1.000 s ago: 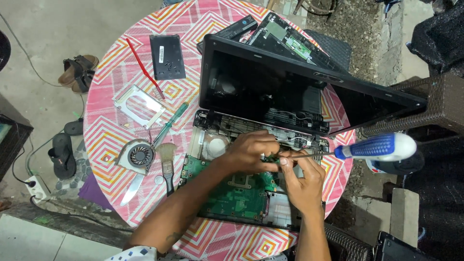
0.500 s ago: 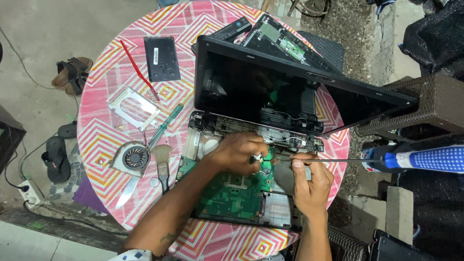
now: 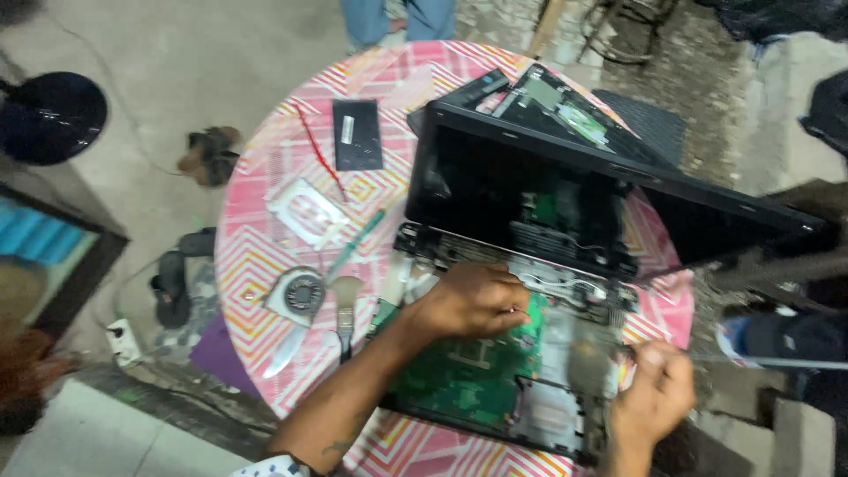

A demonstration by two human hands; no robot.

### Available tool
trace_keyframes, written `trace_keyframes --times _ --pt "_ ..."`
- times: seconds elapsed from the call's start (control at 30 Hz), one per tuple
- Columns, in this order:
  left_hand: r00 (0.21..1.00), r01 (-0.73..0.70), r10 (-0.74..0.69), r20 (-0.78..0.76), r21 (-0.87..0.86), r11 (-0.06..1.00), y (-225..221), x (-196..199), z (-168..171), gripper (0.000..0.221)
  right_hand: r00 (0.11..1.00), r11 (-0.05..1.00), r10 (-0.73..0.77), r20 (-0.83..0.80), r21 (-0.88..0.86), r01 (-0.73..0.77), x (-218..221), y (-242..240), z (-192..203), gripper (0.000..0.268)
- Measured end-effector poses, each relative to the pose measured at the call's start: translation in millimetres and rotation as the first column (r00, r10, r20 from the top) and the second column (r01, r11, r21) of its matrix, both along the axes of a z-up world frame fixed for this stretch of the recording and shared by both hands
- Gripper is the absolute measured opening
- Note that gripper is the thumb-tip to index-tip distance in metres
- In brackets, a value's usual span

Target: Disassembling a laptop to access internal components using a screwdriver.

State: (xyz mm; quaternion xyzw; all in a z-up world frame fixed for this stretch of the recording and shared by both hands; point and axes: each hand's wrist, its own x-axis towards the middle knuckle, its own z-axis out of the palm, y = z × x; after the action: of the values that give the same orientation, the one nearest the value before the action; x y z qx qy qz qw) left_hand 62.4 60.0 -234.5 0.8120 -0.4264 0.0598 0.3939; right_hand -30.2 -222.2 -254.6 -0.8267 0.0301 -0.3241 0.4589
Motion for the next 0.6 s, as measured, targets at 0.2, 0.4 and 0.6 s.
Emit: trace_keyframes --times 0.2,0.4,0.6 --pt "0.933 -0.257 0.269 -0.24 0.08 0.963 124.6 -6.9 27.9 0.029 0.987 0.697 0.159 -0.001 0.708 -0.112 -45.2 -12.2 -55.6 0.021" --pt "0.429 -0.878 0.903 -0.038 0.216 0.426 208.5 77.1 3.9 0.009 0.982 0.814 0.104 -0.16 0.581 0.008 -47.8 4.0 -62.2 0.026" --pt "0.456 -0.828 0.89 0.009 0.37 0.421 195.0 103.6 8.6 0.015 0.912 0.957 0.119 -0.393 0.29 0.0 -49.7 8.1 -35.8 0.03"
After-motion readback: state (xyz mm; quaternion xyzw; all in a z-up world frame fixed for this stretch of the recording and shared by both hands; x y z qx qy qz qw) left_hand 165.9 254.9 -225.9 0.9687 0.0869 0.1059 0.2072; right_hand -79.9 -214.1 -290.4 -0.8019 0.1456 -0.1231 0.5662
